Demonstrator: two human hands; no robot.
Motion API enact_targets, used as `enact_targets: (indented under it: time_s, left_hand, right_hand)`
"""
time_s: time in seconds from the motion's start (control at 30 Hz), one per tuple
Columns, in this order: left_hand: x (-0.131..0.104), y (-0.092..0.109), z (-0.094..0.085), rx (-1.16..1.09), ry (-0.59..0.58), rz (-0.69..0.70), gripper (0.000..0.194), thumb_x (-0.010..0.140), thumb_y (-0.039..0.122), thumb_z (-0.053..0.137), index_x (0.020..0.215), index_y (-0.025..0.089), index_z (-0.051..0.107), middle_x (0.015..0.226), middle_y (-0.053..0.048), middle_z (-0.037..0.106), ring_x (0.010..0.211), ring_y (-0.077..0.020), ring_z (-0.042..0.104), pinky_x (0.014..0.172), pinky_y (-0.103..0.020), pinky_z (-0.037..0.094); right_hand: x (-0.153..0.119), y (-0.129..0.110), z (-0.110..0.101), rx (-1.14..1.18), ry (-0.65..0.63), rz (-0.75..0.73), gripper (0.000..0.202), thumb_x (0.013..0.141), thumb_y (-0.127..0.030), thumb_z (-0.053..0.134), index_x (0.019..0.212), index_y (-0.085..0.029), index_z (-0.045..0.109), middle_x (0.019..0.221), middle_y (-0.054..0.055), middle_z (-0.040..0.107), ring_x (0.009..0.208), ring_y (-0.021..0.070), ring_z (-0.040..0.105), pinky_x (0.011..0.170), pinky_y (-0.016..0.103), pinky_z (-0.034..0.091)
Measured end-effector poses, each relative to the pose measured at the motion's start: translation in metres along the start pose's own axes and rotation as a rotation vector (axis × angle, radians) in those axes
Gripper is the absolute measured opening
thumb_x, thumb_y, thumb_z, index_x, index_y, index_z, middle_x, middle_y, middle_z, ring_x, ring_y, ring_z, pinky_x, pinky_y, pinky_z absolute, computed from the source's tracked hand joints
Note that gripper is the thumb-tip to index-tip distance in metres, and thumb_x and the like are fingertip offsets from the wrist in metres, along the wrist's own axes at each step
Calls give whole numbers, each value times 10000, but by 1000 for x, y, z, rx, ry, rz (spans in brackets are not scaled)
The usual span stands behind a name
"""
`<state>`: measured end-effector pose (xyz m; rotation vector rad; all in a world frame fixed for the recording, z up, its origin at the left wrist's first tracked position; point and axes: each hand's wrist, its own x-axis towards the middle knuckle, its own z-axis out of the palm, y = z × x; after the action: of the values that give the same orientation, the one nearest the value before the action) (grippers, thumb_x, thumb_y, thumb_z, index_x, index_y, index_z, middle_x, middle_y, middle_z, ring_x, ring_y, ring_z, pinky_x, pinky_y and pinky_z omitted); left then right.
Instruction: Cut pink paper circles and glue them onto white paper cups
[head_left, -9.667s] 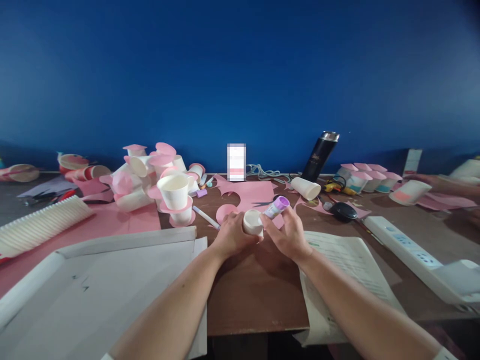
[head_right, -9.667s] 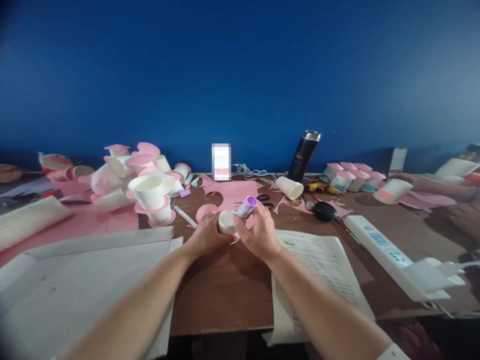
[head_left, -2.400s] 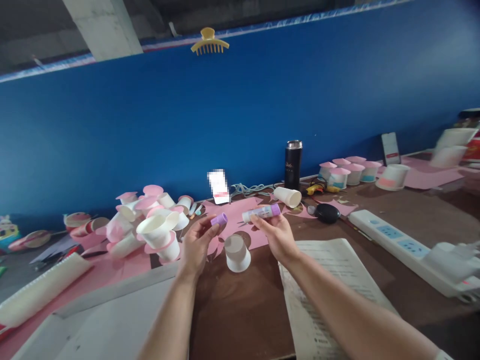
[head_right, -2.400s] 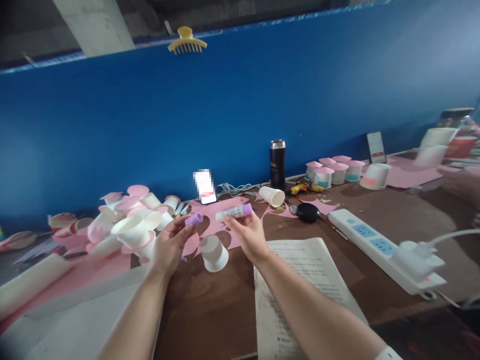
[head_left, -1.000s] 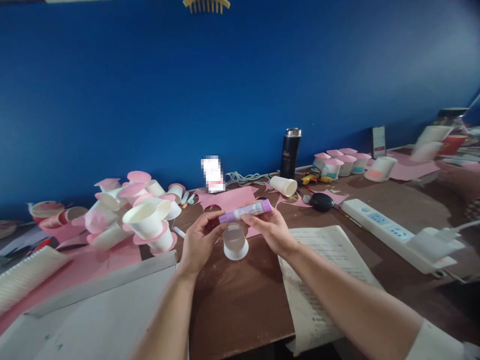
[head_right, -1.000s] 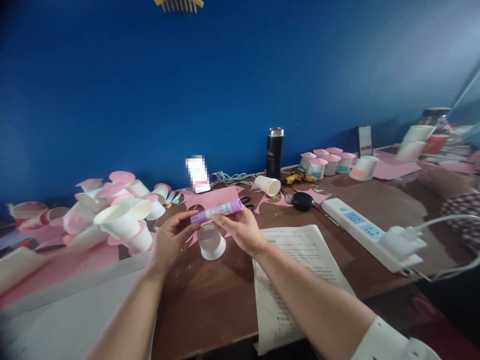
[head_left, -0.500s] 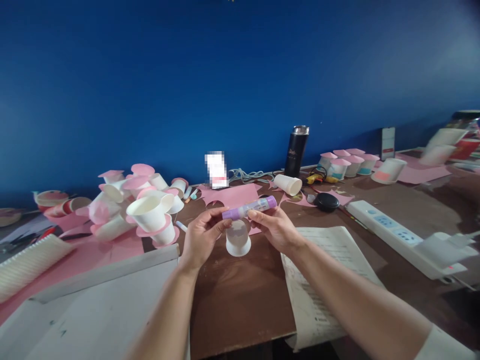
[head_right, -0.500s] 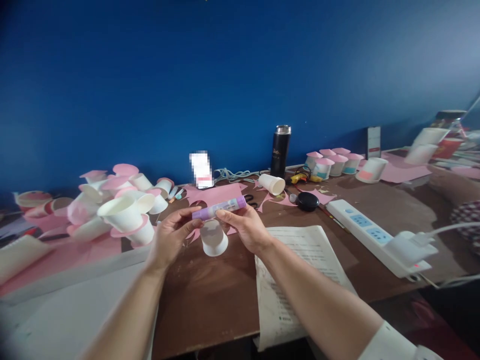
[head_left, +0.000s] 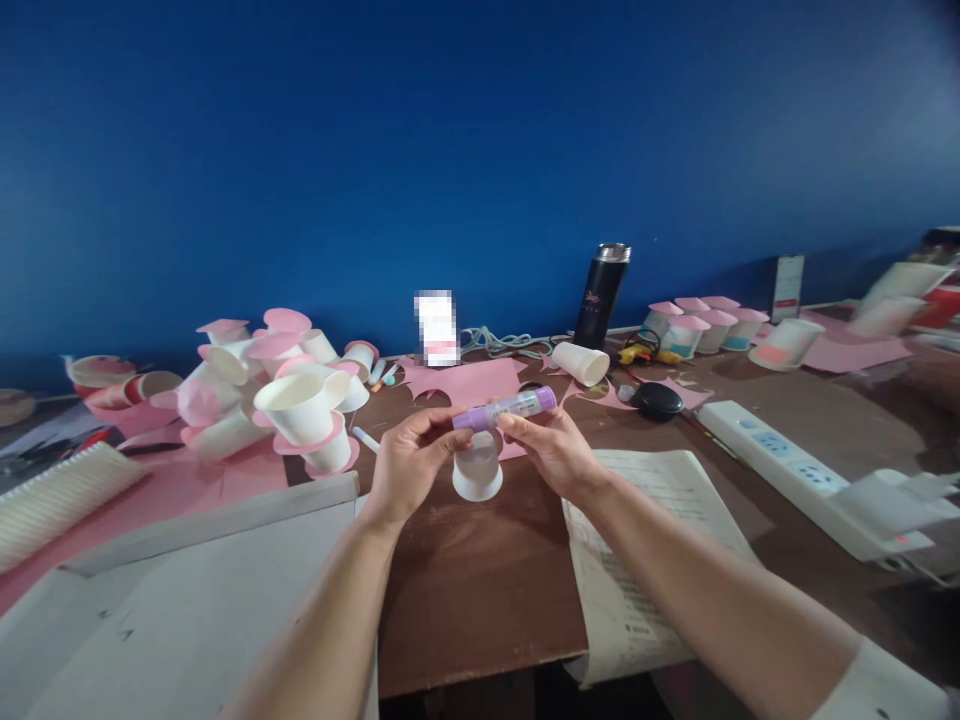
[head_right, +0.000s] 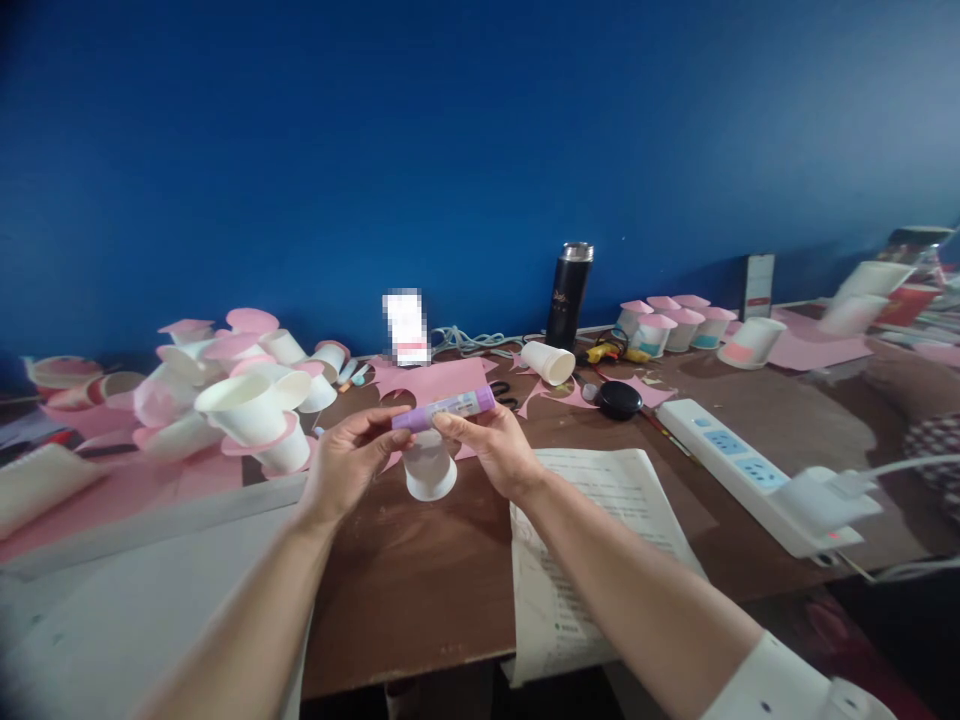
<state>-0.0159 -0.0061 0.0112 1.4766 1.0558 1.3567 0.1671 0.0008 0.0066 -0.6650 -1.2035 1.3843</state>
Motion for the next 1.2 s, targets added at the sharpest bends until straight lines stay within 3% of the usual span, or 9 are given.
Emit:
enact_targets:
  time_s: [0.17, 0.23, 0.27, 0.33, 0.4, 0.53, 0.77, 0.97, 1.2]
  left_hand:
    - [4, 6, -7, 131, 11, 65, 413, 756, 419, 699, 1106, 200, 687, 1064, -72, 711, 872, -198, 674, 803, -317, 531]
    - [9, 2, -19, 203, 126, 98, 468, 807, 465, 624, 1191, 198, 636, 1124, -87, 691, 931, -212, 663, 830, -339, 522]
    - [12, -1, -26, 292, 240, 93, 467, 826, 477, 589, 1199, 198, 629, 1111, -88, 695, 929, -214, 663, 825, -343, 518]
    - [17, -9, -40, 606, 378, 25, 378, 810, 444, 610, 1088, 200, 683, 1038, -78, 711, 931, -225, 651, 859, -355, 490]
    - [20, -15, -48, 896, 302, -73, 244, 804, 345, 608, 973, 211, 720, 992, -72, 707, 902, -235, 638, 850, -367, 474]
    - [15, -19, -43, 1215, 153, 6, 187, 776, 204, 584, 886, 221, 734, 969, -77, 665, 956, -250, 576, 867, -356, 429]
    - [4, -18, -24, 1307, 0, 83, 146, 795, 323, 601, 864, 242, 701, 927, -89, 586, 936, -274, 517, 756, -343, 398]
    - [4, -21, -20, 1380, -5, 98, 203, 831, 382, 541, 824, 219, 663, 884, -97, 559, 904, -278, 510, 750, -352, 377]
    - [5, -23, -19, 1411, 3, 112, 165, 828, 304, 516, 827, 208, 650, 884, -99, 565, 886, -277, 503, 731, -357, 371]
  right_hand:
    - [8, 3, -1, 113, 105, 53, 202, 727, -333, 765, 764, -172, 649, 670, -17, 587, 599, 99, 512, 576, 233, 438]
    - [14, 4, -7, 237, 216, 81, 223, 687, -302, 799, 772, -181, 632, 661, -28, 588, 567, 82, 500, 499, 192, 425]
    - [17, 3, -12, 291, 277, 85, 234, 671, -277, 812, 777, -184, 625, 688, -26, 606, 552, 73, 494, 464, 173, 417]
    - [21, 3, -21, 330, 407, 139, 242, 667, -263, 815, 775, -178, 616, 711, -12, 630, 499, 57, 469, 399, 149, 401]
    - [24, 2, -28, 360, 478, 261, 216, 718, -277, 782, 751, -163, 602, 680, 1, 625, 453, 43, 443, 357, 130, 389]
    - [24, 2, -33, 477, 474, 459, 229, 872, -305, 623, 712, -155, 558, 586, 0, 579, 402, 34, 420, 320, 103, 366]
    - [23, 2, -36, 586, 419, 535, 188, 921, -244, 513, 767, -155, 573, 552, -7, 542, 377, 48, 420, 299, 120, 348]
    - [22, 6, -36, 562, 380, 526, 191, 903, -256, 533, 742, -158, 558, 598, -10, 548, 407, 42, 449, 334, 123, 353]
    - [17, 0, -29, 464, 290, 472, 120, 847, -191, 582, 734, -155, 569, 612, -32, 524, 426, 29, 415, 338, 109, 321]
